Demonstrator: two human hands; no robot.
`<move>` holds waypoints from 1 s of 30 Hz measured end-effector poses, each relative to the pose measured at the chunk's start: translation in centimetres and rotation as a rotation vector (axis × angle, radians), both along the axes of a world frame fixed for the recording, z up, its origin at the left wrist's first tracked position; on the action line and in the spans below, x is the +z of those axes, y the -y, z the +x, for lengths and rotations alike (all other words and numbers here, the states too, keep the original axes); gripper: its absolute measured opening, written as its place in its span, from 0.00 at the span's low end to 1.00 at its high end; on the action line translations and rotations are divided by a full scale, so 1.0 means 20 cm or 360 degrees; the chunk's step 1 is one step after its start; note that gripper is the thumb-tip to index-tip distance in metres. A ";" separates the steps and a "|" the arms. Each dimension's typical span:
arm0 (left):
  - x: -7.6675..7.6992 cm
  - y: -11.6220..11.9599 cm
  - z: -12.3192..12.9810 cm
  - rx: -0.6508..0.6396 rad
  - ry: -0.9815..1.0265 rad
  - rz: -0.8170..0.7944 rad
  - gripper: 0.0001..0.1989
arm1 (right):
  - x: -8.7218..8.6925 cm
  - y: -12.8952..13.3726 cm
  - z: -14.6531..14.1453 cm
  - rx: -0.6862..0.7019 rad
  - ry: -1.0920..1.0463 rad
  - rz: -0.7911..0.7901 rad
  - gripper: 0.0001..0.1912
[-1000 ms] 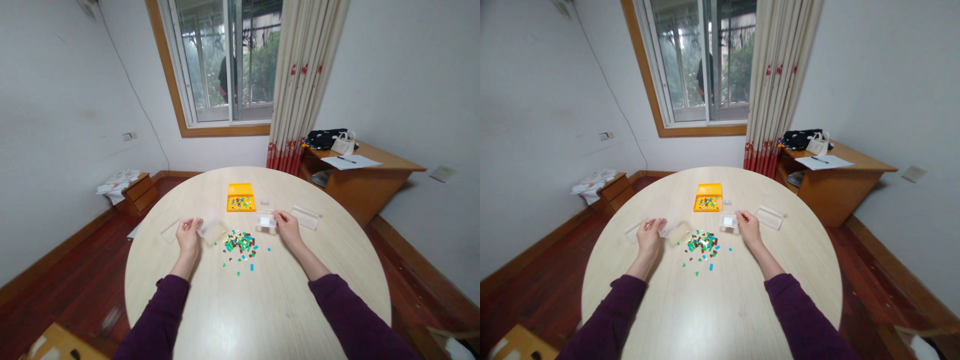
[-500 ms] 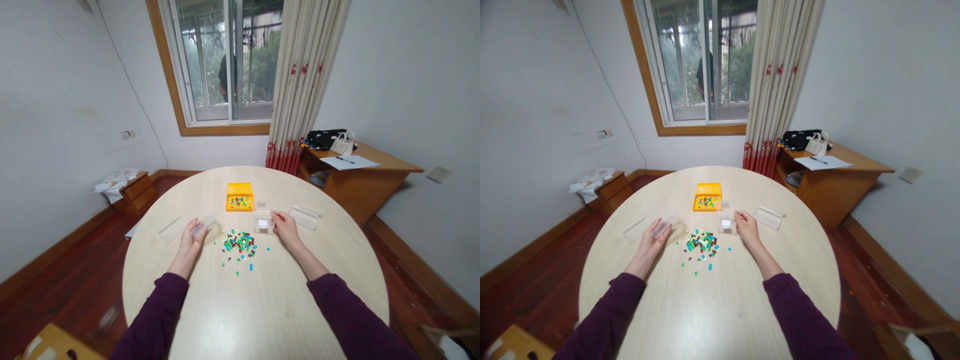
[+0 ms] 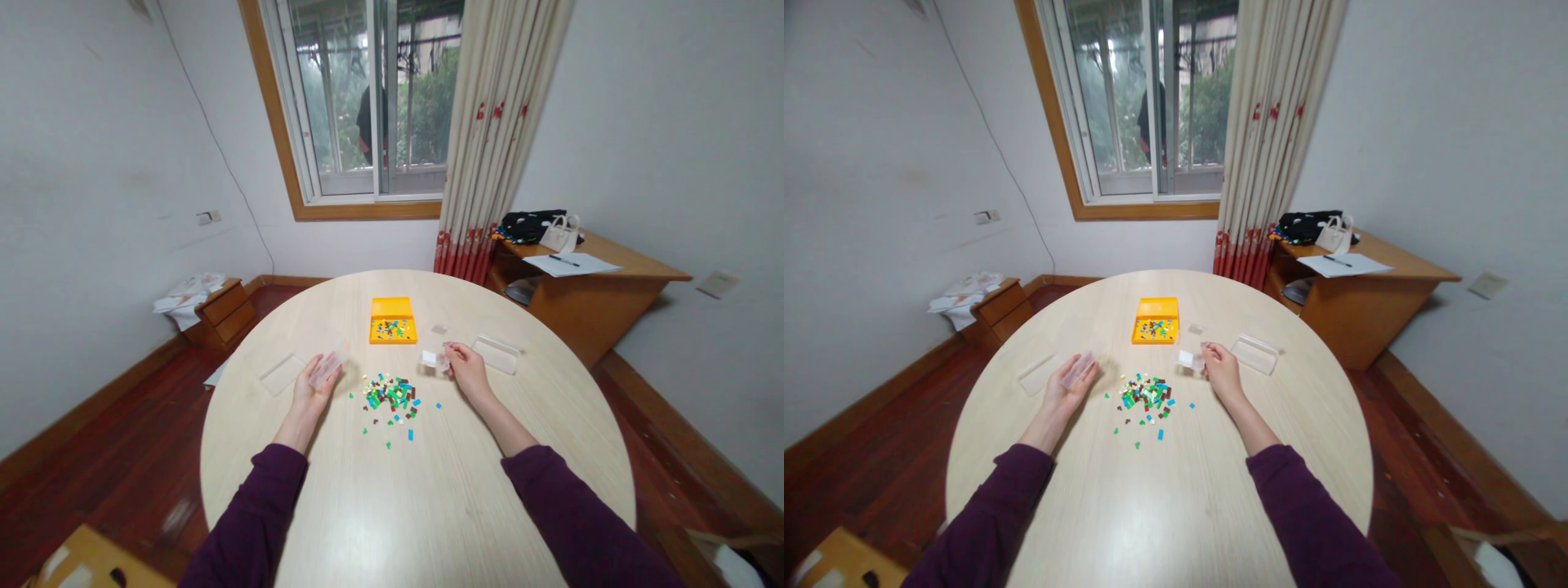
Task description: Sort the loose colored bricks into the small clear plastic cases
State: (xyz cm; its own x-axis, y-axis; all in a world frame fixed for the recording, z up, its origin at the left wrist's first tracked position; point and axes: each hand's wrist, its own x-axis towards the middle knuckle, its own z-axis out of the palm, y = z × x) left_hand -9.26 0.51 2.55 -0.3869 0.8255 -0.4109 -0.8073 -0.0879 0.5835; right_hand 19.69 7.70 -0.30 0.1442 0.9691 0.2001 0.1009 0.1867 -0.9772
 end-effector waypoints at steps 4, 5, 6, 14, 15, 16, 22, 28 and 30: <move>-0.01 0.00 -0.02 0.0061 0.0055 -0.0045 0.08 | -0.02 -0.01 0.01 -0.0017 0.0080 0.0031 0.23; -0.02 0.00 -0.02 0.0064 0.0022 -0.0046 0.08 | -0.03 -0.02 0.01 -0.0025 0.0106 0.0038 0.23; -0.03 -0.01 -0.03 0.0063 -0.0033 -0.0048 0.08 | -0.04 -0.02 0.01 -0.0036 0.0135 0.0044 0.23; -0.09 -0.05 -0.07 0.0220 -0.0637 0.0125 0.08 | -0.10 -0.09 0.08 -0.0282 0.0494 0.0109 0.19; -0.10 -0.06 -0.07 0.0233 -0.0681 0.0136 0.09 | -0.10 -0.09 0.08 -0.0299 0.0542 0.0124 0.19; -0.12 -0.06 -0.08 0.0243 -0.0713 0.0142 0.09 | -0.10 -0.10 0.09 -0.0314 0.0586 0.0143 0.20; -0.17 -0.10 -0.11 0.0345 -0.0862 0.0179 0.12 | -0.03 -0.06 0.10 -0.0397 0.0992 0.0500 0.24; -0.18 -0.12 -0.14 0.0447 -0.0909 0.0210 0.11 | 0.18 -0.24 -0.13 0.0002 0.1474 0.0334 0.13; -0.18 -0.12 -0.15 0.0488 -0.0904 0.0224 0.10 | 0.26 -0.39 -0.24 0.0063 0.1570 0.0133 0.12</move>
State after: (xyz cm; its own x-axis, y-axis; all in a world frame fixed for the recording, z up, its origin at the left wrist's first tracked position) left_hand -12.25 2.87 -0.97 -0.7376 0.6745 0.0302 -0.3037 -0.3713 0.8774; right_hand 14.94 15.46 4.84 -0.1557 0.9470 0.2811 0.8546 0.2718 -0.4425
